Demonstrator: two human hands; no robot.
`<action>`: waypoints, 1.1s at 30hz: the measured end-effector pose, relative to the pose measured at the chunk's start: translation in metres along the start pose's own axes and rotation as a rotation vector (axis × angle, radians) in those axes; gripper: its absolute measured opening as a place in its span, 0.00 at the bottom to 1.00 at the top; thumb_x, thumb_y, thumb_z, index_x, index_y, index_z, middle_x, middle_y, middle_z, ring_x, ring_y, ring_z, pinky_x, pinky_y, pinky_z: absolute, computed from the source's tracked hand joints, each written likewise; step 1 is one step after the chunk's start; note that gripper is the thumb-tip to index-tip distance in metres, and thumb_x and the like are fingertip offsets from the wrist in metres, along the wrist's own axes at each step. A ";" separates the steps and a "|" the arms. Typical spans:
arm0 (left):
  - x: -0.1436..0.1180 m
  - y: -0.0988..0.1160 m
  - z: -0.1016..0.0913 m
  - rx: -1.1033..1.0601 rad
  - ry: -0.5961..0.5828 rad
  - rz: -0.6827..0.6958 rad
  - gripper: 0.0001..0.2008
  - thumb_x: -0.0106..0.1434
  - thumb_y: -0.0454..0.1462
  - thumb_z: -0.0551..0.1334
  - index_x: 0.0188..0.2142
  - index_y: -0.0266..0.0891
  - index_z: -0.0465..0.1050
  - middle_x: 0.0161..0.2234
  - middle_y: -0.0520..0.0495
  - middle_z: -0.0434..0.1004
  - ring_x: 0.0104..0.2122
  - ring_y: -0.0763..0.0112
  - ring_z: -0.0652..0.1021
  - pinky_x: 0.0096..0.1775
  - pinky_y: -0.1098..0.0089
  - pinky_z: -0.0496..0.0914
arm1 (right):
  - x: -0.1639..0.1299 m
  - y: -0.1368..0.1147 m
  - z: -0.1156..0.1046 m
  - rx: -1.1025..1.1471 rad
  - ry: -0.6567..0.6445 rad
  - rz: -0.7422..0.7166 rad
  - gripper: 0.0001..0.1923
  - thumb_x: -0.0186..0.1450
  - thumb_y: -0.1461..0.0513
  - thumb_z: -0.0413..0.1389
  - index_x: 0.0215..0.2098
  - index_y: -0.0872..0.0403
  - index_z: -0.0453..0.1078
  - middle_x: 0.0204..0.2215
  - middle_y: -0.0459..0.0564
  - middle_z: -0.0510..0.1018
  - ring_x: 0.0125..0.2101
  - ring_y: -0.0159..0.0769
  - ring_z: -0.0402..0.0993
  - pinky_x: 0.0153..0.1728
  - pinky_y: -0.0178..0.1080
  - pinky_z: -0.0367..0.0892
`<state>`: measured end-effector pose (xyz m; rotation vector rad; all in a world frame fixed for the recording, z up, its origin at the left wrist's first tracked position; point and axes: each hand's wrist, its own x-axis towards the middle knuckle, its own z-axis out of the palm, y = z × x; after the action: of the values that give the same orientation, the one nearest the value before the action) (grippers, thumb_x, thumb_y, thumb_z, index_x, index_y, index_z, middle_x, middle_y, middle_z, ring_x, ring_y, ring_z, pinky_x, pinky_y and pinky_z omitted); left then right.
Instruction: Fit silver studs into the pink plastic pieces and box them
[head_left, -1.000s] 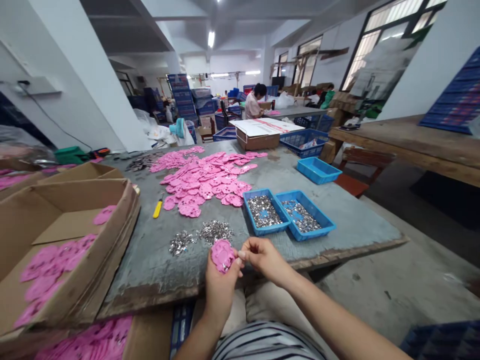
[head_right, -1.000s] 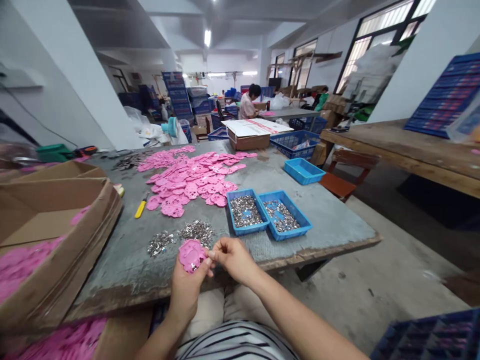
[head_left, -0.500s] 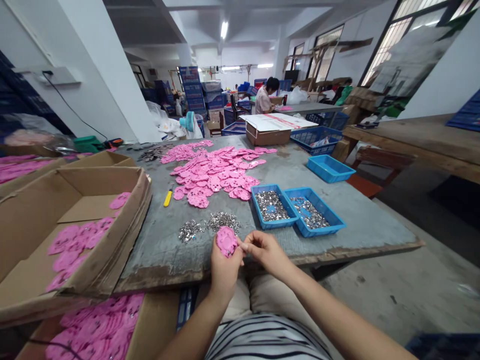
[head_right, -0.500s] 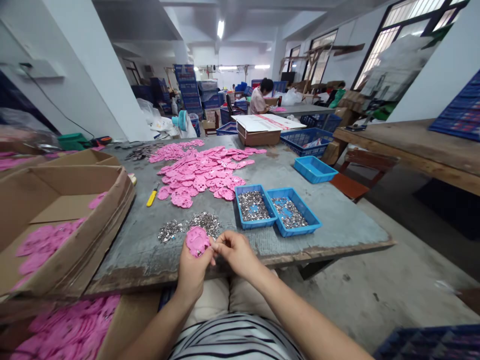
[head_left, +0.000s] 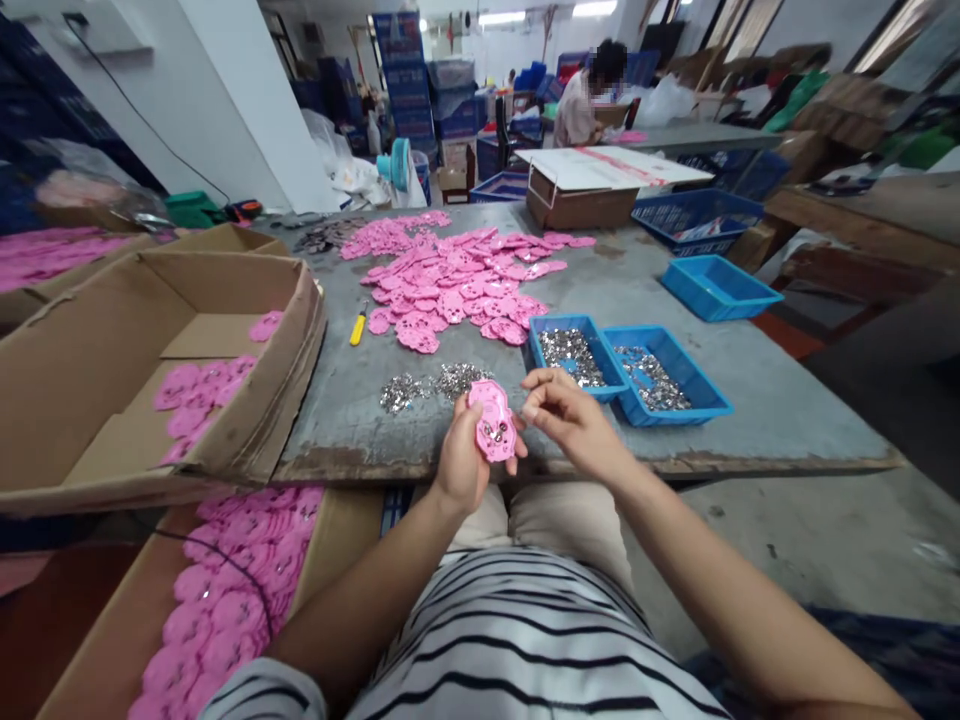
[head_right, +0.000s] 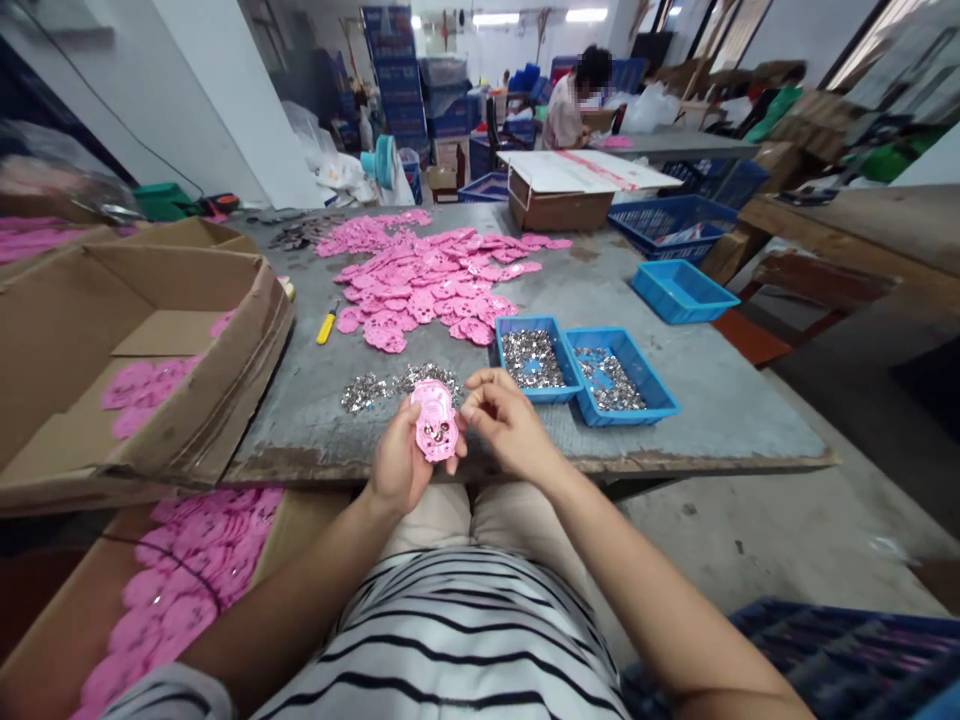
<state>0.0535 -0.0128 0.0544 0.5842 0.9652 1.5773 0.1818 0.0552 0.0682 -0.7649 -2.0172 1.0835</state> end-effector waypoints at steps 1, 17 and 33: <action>0.000 0.003 -0.001 -0.022 -0.035 -0.038 0.20 0.55 0.51 0.58 0.38 0.40 0.59 0.25 0.52 0.72 0.18 0.69 0.75 0.13 0.76 0.62 | 0.003 -0.003 -0.005 -0.019 -0.052 -0.004 0.08 0.62 0.61 0.54 0.26 0.54 0.68 0.44 0.54 0.70 0.49 0.40 0.66 0.49 0.44 0.63; -0.004 0.006 -0.008 0.065 -0.156 0.052 0.23 0.60 0.52 0.58 0.44 0.37 0.60 0.22 0.55 0.71 0.13 0.72 0.72 0.12 0.75 0.61 | 0.021 -0.021 -0.011 -0.320 -0.372 -0.155 0.10 0.66 0.59 0.51 0.28 0.53 0.68 0.58 0.56 0.66 0.58 0.47 0.60 0.58 0.57 0.55; 0.000 0.004 -0.007 0.112 -0.181 0.028 0.22 0.61 0.52 0.57 0.44 0.37 0.63 0.23 0.55 0.71 0.13 0.75 0.71 0.10 0.77 0.60 | 0.025 -0.021 -0.013 -0.408 -0.449 -0.186 0.11 0.67 0.59 0.50 0.29 0.54 0.69 0.55 0.59 0.67 0.56 0.48 0.62 0.56 0.55 0.59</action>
<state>0.0452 -0.0150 0.0542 0.8083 0.9156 1.4736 0.1751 0.0702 0.0988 -0.5446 -2.6848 0.7911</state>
